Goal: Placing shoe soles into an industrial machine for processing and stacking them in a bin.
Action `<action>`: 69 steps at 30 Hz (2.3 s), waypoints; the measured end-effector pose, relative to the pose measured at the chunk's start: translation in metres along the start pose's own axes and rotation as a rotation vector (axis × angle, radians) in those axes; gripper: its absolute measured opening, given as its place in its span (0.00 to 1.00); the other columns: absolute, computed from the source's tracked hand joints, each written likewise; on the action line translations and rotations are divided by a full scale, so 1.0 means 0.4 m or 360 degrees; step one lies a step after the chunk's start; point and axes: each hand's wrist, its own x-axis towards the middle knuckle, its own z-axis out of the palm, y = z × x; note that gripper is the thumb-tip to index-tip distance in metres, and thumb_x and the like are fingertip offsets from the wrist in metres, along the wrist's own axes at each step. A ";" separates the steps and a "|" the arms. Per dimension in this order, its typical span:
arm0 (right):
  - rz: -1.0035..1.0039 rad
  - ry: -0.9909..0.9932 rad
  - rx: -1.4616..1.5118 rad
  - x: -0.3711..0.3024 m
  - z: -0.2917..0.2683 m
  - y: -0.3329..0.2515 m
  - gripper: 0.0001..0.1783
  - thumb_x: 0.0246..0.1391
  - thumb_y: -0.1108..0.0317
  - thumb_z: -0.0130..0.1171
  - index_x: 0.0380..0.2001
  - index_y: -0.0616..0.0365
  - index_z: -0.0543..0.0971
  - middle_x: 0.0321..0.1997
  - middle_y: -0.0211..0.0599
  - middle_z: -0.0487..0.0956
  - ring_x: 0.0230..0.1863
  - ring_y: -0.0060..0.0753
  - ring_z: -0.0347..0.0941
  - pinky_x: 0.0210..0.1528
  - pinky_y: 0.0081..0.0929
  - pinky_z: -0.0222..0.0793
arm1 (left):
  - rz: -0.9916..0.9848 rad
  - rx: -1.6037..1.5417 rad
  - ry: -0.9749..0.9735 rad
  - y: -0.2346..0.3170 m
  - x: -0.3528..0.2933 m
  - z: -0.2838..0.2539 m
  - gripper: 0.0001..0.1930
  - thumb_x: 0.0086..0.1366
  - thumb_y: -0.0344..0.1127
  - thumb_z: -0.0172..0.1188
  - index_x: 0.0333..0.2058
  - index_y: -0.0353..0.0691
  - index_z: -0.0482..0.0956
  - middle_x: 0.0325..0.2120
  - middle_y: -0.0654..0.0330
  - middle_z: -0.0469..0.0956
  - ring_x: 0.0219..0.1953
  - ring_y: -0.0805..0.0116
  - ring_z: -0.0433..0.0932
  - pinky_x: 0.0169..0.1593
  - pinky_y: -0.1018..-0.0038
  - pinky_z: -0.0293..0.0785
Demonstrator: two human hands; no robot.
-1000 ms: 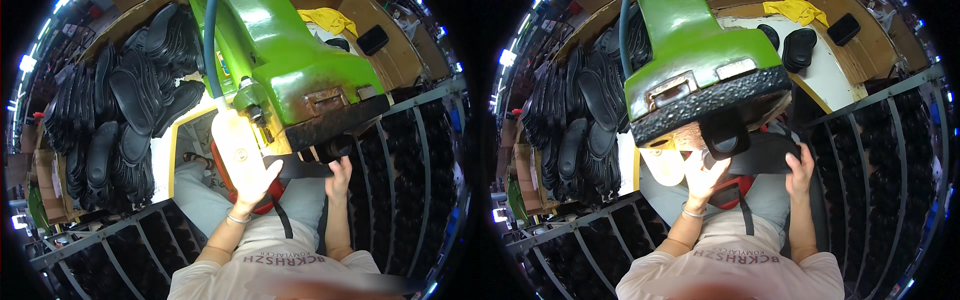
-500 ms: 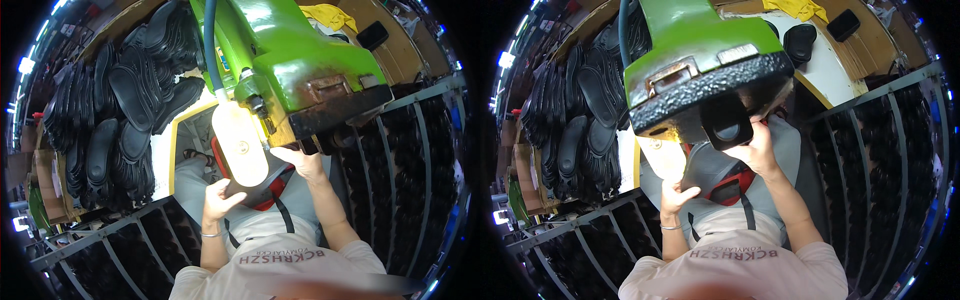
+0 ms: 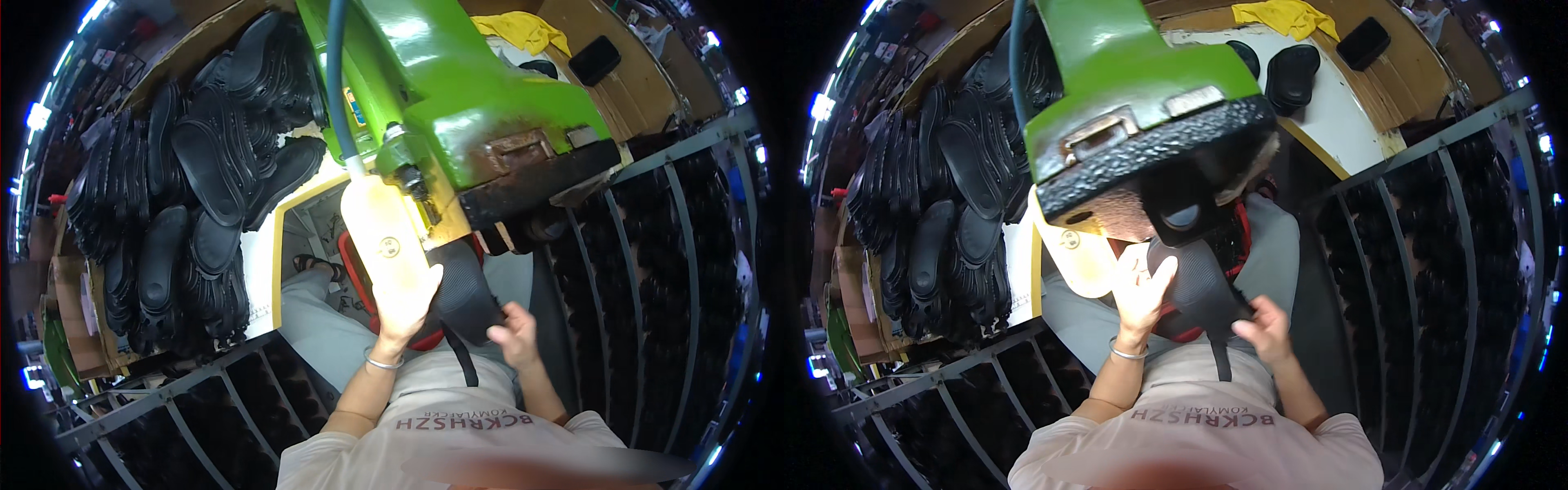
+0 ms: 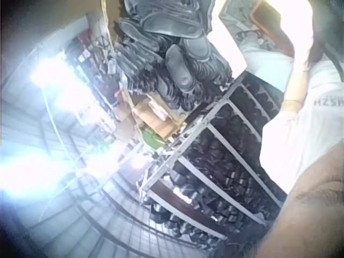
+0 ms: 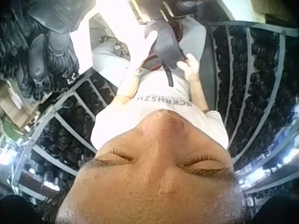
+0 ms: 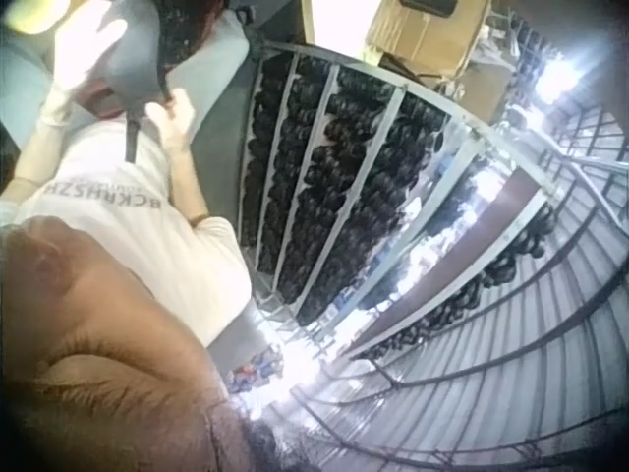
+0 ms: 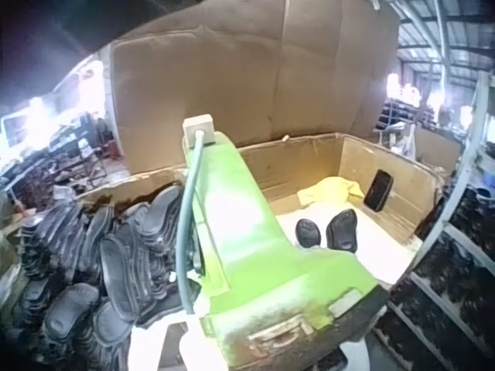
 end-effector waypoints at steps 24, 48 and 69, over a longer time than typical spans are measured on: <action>-0.0692 -0.0429 -0.0108 0.260 0.202 -0.204 0.26 0.47 0.79 0.59 0.51 0.66 0.64 0.47 0.33 0.72 0.47 0.21 0.69 0.51 0.20 0.64 | -0.0219 -0.0070 0.0119 0.031 -0.021 -0.241 0.10 0.51 0.21 0.64 0.30 0.33 0.72 0.27 0.59 0.77 0.28 0.78 0.74 0.35 0.82 0.70; -0.0947 -0.0002 0.0107 0.305 0.116 -0.220 0.07 0.51 0.77 0.58 0.34 0.64 0.73 0.34 0.29 0.75 0.34 0.14 0.68 0.38 0.12 0.64 | 0.0154 0.0154 0.0010 0.081 0.067 -0.122 0.09 0.49 0.24 0.66 0.30 0.30 0.78 0.24 0.60 0.79 0.25 0.77 0.76 0.31 0.80 0.72; -0.0289 -0.0487 -0.0586 0.104 0.029 0.053 0.26 0.47 0.72 0.64 0.48 0.67 0.66 0.40 0.41 0.77 0.43 0.28 0.73 0.41 0.22 0.71 | -0.0101 -0.0163 -0.0176 0.023 0.020 0.070 0.09 0.55 0.19 0.60 0.36 0.31 0.74 0.30 0.62 0.77 0.32 0.80 0.73 0.37 0.84 0.70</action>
